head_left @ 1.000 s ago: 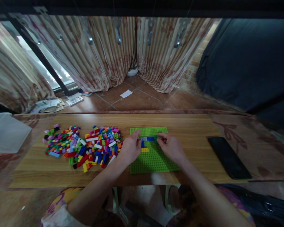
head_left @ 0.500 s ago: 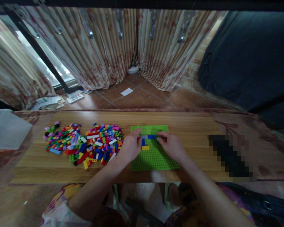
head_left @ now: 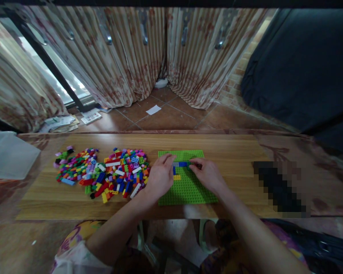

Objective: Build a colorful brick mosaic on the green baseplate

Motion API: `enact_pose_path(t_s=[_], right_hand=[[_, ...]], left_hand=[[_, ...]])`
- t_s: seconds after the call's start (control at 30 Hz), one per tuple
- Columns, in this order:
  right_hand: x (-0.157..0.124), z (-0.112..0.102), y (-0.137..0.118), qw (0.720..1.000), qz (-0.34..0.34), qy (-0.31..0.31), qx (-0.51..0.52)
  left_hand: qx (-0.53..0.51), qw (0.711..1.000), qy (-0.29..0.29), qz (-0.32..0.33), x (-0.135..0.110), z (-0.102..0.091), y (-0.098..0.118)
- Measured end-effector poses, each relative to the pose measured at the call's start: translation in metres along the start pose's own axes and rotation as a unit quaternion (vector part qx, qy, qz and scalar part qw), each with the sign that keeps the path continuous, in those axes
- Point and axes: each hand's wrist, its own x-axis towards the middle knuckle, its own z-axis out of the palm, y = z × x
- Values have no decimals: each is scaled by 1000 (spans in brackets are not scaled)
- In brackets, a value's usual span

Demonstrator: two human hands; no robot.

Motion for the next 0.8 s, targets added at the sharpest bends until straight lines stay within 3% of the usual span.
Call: enact_pose_path(t_s=[0.2,0.37,0.63,0.8], right_hand=[[1,0,3,1000,-10,2,6],[2,1,4,1000,-14,4,1],[1,1,5,1000,-27,7,5],[1,1,6,999,-28,17,22]], left_hand=[[93,991,-58,80,-19,16,26],[130,987,-61,68,-26,27,37],[154,985,-19,72,-28,34,36],[150,986,-37,65,-27,35,36]])
